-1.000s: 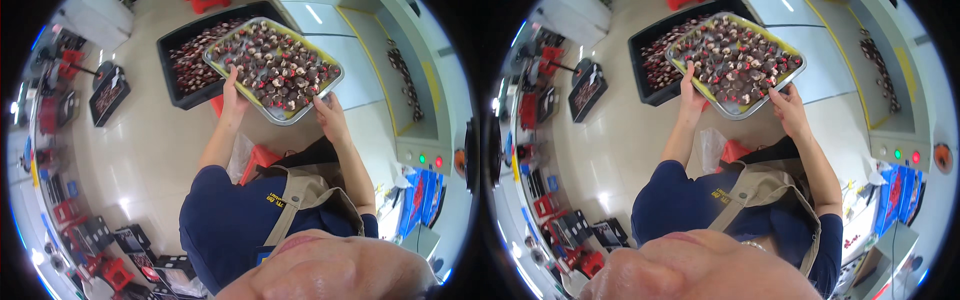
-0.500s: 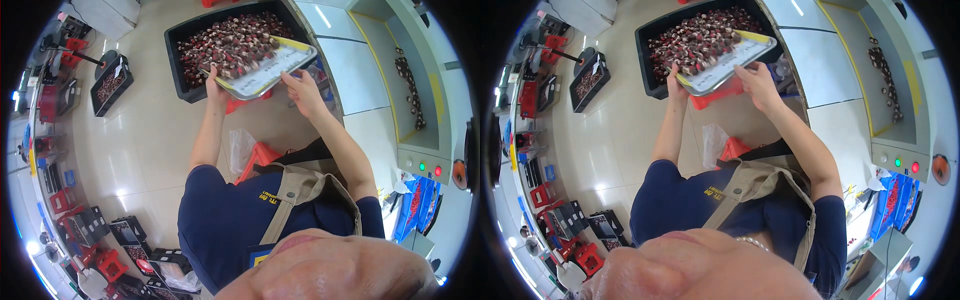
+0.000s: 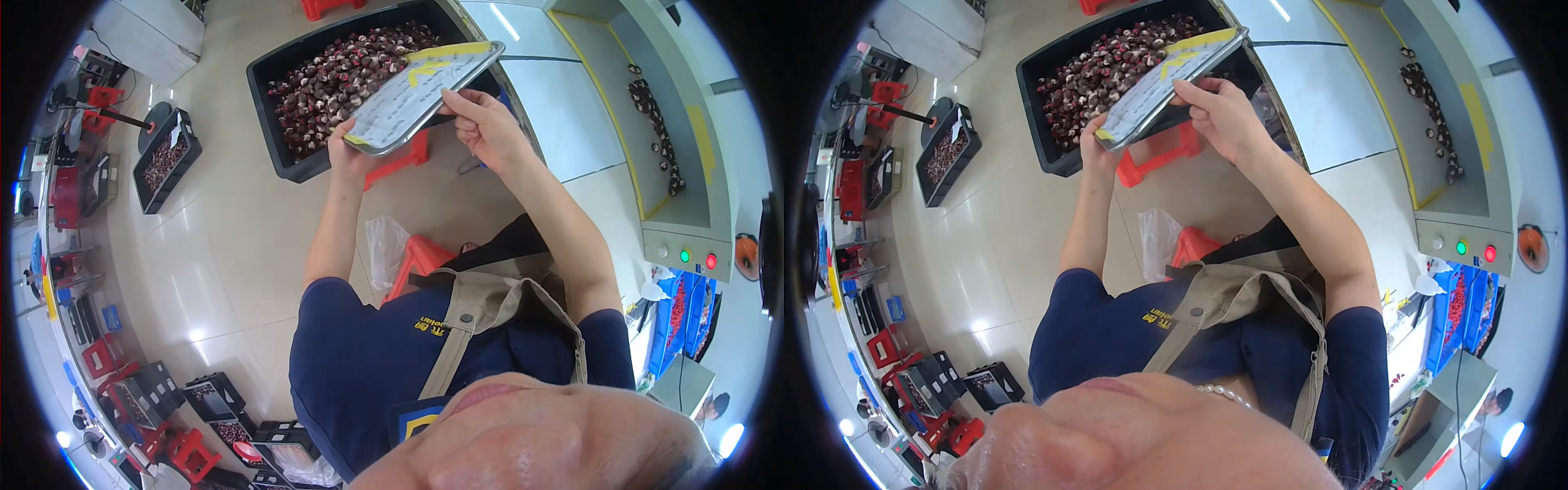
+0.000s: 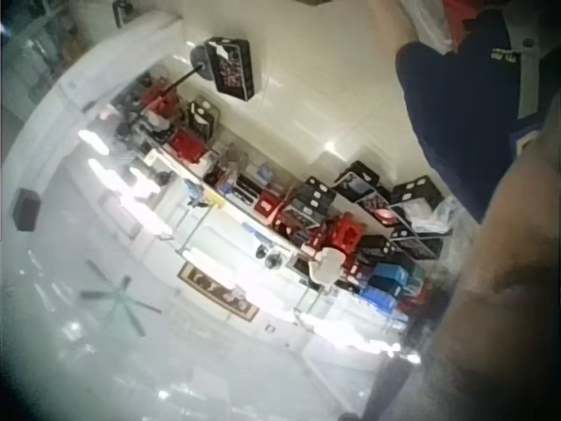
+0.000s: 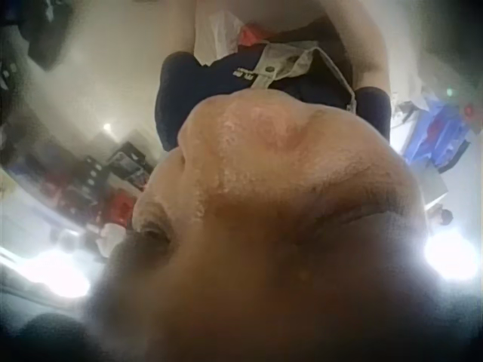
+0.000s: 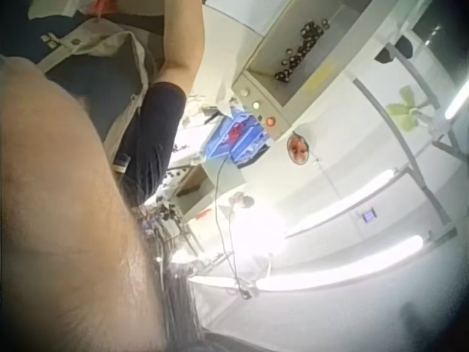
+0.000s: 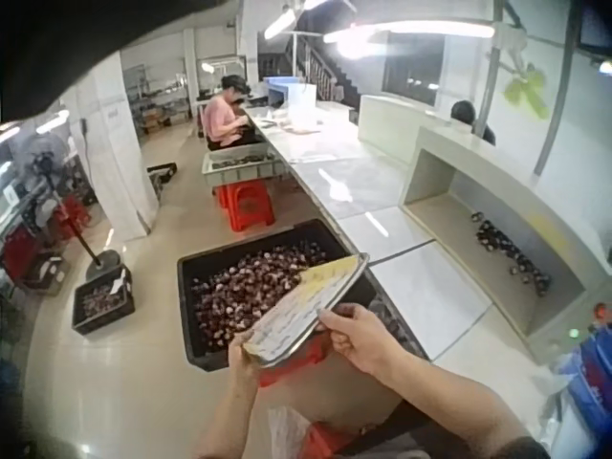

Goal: The person assembles figurines by dipping small bows into glue and attaching them to figurine heads by hand. The person empties a tray of completed figurines into a crate, retrieves more figurine heads, and attaches bows to them.

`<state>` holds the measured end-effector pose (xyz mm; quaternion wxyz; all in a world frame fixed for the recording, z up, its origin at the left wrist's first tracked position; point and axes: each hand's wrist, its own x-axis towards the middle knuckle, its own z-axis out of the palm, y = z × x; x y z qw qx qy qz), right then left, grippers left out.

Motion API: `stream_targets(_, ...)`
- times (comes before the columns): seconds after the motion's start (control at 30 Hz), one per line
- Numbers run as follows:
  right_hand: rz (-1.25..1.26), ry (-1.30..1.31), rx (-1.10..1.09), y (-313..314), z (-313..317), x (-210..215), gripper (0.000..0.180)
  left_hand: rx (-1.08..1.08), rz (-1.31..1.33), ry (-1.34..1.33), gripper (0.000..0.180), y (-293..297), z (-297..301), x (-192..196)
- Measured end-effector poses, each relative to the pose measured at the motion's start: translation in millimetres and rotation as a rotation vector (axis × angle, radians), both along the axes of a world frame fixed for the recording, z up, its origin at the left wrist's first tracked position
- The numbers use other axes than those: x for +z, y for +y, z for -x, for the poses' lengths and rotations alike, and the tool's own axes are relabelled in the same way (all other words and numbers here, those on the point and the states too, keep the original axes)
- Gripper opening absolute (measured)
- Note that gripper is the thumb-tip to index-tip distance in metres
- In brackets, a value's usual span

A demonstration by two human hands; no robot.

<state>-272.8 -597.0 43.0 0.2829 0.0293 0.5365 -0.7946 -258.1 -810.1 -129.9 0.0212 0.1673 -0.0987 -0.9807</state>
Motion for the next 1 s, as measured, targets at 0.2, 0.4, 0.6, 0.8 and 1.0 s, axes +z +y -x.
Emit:
stream_targets(0.2,0.124,0.051,0.035,-3,-3,15,0.022,-0.054,0.02,0.071,0.055,-16,-3,22)
stream_targets(0.4,0.095,0.082,-0.003,13,-7,20,0.019,-0.063,0.037,-0.094,0.053,12,0,25)
stream_targets(0.6,0.137,-0.024,-0.062,49,-31,27,0.024,-0.081,0.107,-0.077,0.058,44,-32,50)
stream_targets(0.8,0.018,0.078,0.023,107,-66,32,0.034,0.011,0.367,0.004,0.056,68,-44,115)
stream_targets(1.0,0.06,0.071,-0.225,186,-78,22,0.041,-0.21,0.516,0.118,0.058,148,6,144)
